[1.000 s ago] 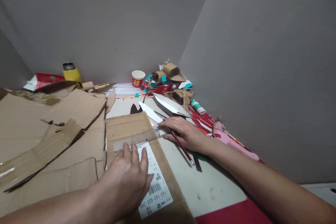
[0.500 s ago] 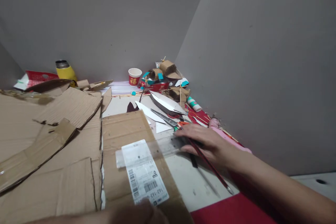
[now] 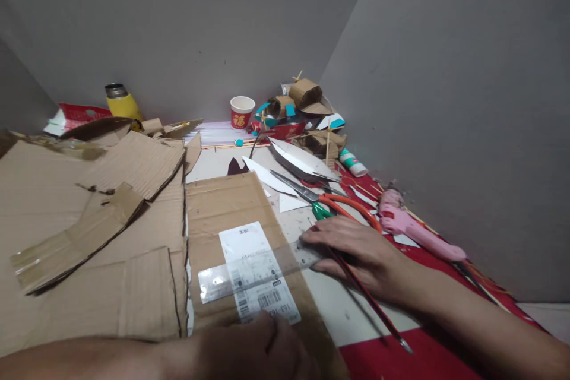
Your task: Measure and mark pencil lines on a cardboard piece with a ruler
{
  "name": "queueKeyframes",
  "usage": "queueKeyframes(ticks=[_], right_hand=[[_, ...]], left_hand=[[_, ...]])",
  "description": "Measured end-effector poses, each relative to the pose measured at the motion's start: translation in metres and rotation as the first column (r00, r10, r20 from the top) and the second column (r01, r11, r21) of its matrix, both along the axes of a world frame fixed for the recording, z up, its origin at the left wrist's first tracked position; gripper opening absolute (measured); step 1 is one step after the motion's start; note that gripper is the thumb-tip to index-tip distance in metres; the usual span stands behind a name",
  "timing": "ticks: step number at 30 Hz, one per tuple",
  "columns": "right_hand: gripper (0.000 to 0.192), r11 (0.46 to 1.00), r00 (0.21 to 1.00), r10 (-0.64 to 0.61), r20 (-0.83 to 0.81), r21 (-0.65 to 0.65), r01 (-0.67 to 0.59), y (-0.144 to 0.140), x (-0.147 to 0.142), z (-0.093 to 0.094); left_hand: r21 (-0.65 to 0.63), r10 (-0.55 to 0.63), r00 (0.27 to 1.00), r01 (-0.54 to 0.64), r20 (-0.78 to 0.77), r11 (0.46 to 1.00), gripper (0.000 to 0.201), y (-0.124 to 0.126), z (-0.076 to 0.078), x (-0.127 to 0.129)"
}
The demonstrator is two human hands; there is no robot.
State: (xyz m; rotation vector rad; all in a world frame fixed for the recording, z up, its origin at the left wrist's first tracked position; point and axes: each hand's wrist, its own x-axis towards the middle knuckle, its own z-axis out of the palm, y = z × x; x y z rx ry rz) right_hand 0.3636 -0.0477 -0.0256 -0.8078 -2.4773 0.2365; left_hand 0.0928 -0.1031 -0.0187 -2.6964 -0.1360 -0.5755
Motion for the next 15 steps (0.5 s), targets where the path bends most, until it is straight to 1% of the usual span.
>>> queueKeyframes(ticks=[3,6,9,15], right_hand=[[0.037,1.000,1.000,-0.011,0.014,0.004,0.011,0.0003,0.0020,-0.0008],[0.040,1.000,1.000,-0.015,0.027,-0.001,0.015,0.0012,0.0039,-0.0022],[0.042,1.000,0.999,-0.028,0.024,-0.006,0.028,0.0013,0.0051,-0.0036],[0.041,1.000,0.999,-0.027,0.019,0.003,0.027,-0.0005,0.0046,-0.0015]], left_hand=[[0.001,0.010,0.999,-0.010,0.032,1.000,0.026,0.0004,-0.0006,0.0023],[-0.008,0.023,1.000,-0.023,0.008,1.000,0.028,-0.0004,-0.0028,0.0015],[0.011,0.030,0.999,-0.030,-0.021,0.999,0.027,0.0002,-0.0023,0.0002],[0.046,0.079,0.997,-0.078,-0.011,0.996,0.027,0.0039,0.0003,0.0016]])
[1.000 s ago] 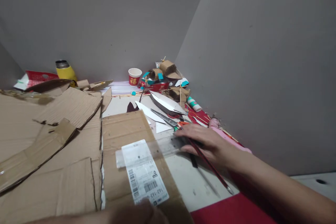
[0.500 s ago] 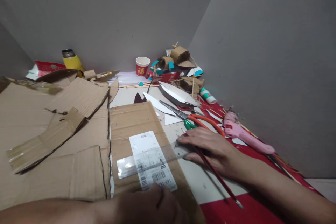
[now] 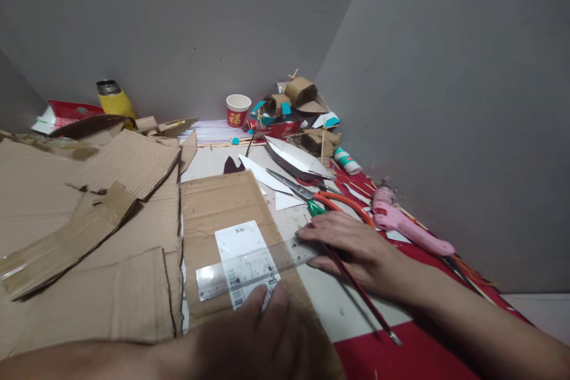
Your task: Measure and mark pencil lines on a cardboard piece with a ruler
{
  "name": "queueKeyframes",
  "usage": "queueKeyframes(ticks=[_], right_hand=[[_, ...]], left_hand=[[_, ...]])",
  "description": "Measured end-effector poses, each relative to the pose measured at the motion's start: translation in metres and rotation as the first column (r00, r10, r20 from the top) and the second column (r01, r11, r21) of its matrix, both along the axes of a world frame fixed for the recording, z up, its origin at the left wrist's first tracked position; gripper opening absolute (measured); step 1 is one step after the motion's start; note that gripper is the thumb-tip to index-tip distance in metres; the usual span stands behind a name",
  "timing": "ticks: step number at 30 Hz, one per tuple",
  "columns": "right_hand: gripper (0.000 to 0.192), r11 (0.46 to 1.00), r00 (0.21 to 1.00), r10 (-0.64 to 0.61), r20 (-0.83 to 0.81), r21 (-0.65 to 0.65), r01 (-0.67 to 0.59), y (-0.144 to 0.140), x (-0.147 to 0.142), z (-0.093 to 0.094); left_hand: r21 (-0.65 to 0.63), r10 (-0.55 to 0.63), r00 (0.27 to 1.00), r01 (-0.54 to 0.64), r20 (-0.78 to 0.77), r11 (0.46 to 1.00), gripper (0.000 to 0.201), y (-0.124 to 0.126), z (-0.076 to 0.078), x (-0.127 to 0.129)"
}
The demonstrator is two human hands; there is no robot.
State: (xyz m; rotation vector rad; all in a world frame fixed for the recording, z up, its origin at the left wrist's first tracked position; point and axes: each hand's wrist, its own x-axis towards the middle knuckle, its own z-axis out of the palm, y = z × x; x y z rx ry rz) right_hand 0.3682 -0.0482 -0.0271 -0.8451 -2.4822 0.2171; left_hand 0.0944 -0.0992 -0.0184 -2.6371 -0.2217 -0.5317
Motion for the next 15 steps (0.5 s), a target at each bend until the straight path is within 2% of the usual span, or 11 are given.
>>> queueKeyframes(ticks=[5,9,15], right_hand=[[0.037,1.000,1.000,0.009,0.007,-0.005,-0.009,0.000,-0.003,0.004],[0.038,1.000,1.000,-0.003,0.009,-0.001,0.003,0.001,-0.002,0.003],[0.039,1.000,1.000,0.005,0.011,-0.013,-0.004,0.000,-0.001,0.003]], left_hand=[[0.002,0.032,0.999,-0.032,0.019,0.999,0.024,-0.003,-0.009,0.001],[-0.013,-0.004,0.999,0.004,0.037,1.000,0.020,-0.006,-0.015,0.001],[-0.033,-0.018,1.000,0.018,0.002,0.999,0.020,-0.005,-0.010,0.001]])
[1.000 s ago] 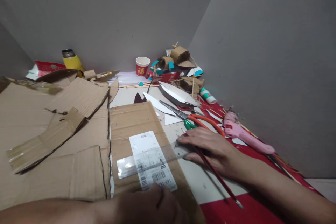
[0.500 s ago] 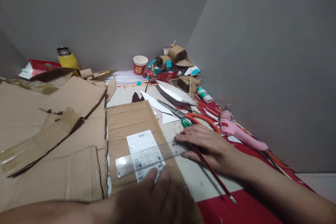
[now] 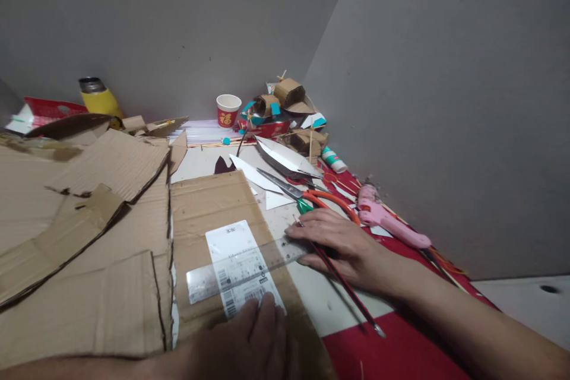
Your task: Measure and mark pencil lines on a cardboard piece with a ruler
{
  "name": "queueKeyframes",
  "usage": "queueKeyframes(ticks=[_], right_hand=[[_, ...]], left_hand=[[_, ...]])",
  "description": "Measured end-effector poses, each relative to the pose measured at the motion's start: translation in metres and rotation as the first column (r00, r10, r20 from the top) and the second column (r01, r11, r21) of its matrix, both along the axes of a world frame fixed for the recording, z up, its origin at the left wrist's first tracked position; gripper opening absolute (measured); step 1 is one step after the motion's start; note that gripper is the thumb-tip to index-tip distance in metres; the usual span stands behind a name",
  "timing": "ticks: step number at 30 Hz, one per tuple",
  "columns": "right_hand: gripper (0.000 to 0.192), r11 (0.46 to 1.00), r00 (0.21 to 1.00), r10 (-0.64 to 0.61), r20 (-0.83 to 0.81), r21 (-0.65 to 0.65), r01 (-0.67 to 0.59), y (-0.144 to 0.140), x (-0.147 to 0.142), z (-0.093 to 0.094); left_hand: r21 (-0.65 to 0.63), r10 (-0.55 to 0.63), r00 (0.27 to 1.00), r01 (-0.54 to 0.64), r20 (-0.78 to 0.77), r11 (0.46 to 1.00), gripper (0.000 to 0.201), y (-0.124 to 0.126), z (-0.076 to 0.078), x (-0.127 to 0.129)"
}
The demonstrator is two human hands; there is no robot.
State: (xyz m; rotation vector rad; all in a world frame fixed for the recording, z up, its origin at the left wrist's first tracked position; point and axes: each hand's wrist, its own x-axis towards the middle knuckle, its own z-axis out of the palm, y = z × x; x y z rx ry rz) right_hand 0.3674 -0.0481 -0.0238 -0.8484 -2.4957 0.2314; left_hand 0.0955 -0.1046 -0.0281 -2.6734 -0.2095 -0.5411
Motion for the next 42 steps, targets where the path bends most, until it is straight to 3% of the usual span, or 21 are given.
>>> queueKeyframes(ticks=[10,31,42], right_hand=[[0.042,1.000,1.000,-0.019,0.008,-0.009,0.019,0.000,0.002,-0.001],[0.038,1.000,1.000,-0.004,0.006,0.006,0.004,0.002,0.004,-0.001],[0.038,1.000,1.000,0.001,-0.007,0.010,-0.001,0.003,0.004,-0.004]], left_hand=[[0.068,0.189,0.980,-0.193,0.066,0.979,0.027,0.003,0.003,0.001],[0.039,0.267,0.956,-0.273,0.119,0.961,0.028,0.003,-0.012,0.005],[0.034,0.262,0.959,-0.267,0.109,0.963,0.027,0.003,-0.007,0.004]])
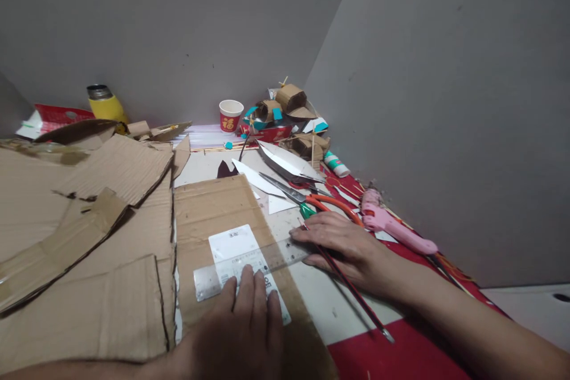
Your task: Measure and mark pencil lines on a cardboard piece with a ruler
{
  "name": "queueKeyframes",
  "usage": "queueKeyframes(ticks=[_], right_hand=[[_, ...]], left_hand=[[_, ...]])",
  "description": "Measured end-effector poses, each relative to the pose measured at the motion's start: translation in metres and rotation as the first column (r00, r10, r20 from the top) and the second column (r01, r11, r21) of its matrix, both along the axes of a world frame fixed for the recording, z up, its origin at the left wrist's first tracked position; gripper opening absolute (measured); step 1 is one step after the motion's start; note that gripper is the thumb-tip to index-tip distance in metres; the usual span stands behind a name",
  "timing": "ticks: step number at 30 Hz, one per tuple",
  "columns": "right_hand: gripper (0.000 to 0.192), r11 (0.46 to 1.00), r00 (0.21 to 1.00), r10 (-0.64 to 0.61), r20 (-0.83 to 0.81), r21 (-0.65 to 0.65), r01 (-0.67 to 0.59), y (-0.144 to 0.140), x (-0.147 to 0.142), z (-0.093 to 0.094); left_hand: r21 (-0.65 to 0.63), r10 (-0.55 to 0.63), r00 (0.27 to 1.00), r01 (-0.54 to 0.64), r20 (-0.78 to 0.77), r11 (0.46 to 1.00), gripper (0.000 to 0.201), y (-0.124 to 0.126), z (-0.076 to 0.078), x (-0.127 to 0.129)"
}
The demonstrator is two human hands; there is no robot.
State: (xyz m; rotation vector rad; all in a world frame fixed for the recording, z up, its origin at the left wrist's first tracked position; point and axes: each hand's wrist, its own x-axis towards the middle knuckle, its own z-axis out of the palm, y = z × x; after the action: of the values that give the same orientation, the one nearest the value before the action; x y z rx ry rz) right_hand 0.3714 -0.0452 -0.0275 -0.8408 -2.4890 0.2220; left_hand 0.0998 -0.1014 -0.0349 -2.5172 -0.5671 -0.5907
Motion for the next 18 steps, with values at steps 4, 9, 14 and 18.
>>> queueKeyframes(ticks=[4,9,14,18], right_hand=[[0.037,1.000,1.000,0.000,0.012,0.010,0.000,-0.0008,-0.0018,0.0016],[0.039,1.000,1.000,0.000,0.014,0.015,0.000,-0.0010,-0.0006,-0.0002],[0.040,1.000,1.000,-0.002,0.024,0.021,0.001,-0.0010,-0.0008,-0.0012],[0.038,1.000,1.000,0.000,0.031,0.021,0.000,-0.0014,-0.0031,0.0024]], left_hand=[[-0.019,0.009,1.000,-0.009,-0.016,1.000,0.028,-0.0008,0.0025,-0.0013],[-0.033,0.004,0.999,-0.006,-0.047,0.999,0.033,-0.0016,0.0035,-0.0023],[-0.047,0.006,0.999,-0.008,-0.052,0.999,0.036,-0.0030,0.0033,-0.0029],[-0.045,-0.006,0.999,0.004,-0.053,0.999,0.033,-0.0023,0.0038,-0.0028]])
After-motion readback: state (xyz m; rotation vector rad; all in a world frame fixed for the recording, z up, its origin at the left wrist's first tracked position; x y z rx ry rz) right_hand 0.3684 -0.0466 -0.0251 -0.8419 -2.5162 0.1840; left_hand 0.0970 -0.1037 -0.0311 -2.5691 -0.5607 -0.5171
